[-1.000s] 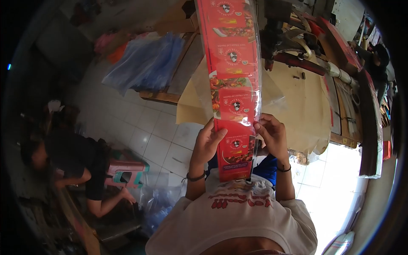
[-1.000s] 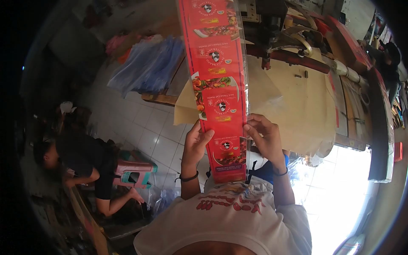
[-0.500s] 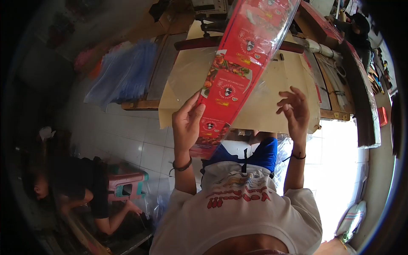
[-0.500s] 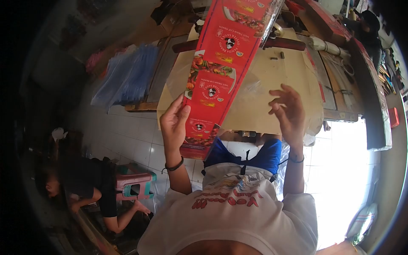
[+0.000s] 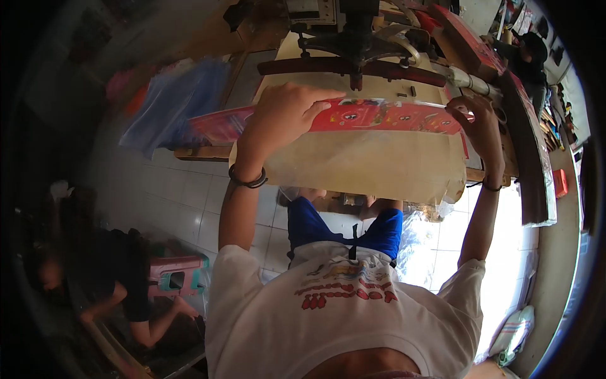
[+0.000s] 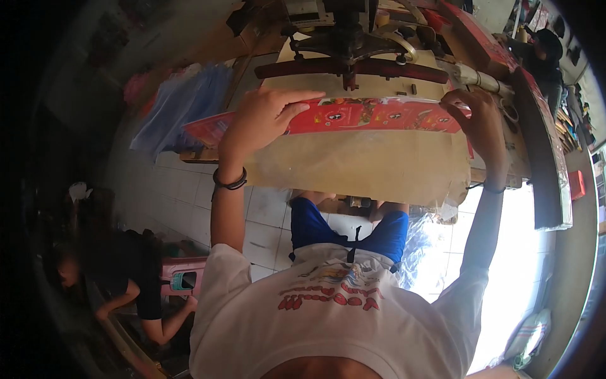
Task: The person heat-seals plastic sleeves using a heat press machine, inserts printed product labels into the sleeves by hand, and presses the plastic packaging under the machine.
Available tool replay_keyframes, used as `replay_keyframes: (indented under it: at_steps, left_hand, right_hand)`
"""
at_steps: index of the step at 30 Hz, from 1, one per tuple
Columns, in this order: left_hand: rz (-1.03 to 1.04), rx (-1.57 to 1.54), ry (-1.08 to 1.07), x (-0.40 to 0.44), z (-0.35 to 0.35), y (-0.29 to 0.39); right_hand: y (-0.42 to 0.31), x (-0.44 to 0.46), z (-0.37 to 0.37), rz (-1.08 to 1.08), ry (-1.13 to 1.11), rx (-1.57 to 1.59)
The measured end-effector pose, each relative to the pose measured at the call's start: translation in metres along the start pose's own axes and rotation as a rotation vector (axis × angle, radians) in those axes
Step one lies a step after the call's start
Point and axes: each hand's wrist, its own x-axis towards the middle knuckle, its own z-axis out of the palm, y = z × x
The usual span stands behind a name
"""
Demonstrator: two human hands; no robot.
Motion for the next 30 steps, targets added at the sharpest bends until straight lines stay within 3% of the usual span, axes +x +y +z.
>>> replay_keyframes:
  at_steps: [4, 9, 13, 19, 22, 25, 27, 28, 30]
  left_hand:
    - [-0.154, 0.004, -0.073, 0.003, 0.006, -0.021]
    - [-0.246, -0.004, -0.156, 0.001, 0.012, -0.037]
    - [-0.064, -0.25, 0.058, 0.01, 0.02, -0.059]
    - [-0.041, -0.005, -0.037, 0.004, 0.007, -0.059]
    - [-0.23, -0.198, -0.101, -0.004, 0.009, -0.064]
    - [-0.25, -0.216, -0.059, -0.011, -0.002, -0.05]
    - [-0.137, -0.136, 0.067, -0.016, -0.004, -0.053]
    - [-0.078, -0.094, 0.13, -0.02, -0.007, -0.057]
    - [-0.157, -0.048, 0.071, -0.032, -0.011, -0.066]
  right_hand:
    - [-0.003, 0.005, 0.004, -0.106, -0.003, 0.039]
    - [0.006, 0.009, 0.022, -0.049, -0.1, 0.115]
    - [0.003, 0.013, 0.023, 0.0, -0.059, 0.167]
    - [0.01, 0.014, 0.022, -0.105, 0.038, 0.131]
    - [0.014, 0.012, 0.024, -0.104, 0.056, 0.134]
    - [0.01, 0.011, 0.014, -0.119, 0.123, 0.104]
    - [0.011, 0.012, 0.005, -0.145, 0.174, 0.048]
    - [0.016, 0.009, 0.007, -0.111, 0.118, 0.1]
    - [0.027, 0.005, 0.013, -0.04, 0.008, 0.203]
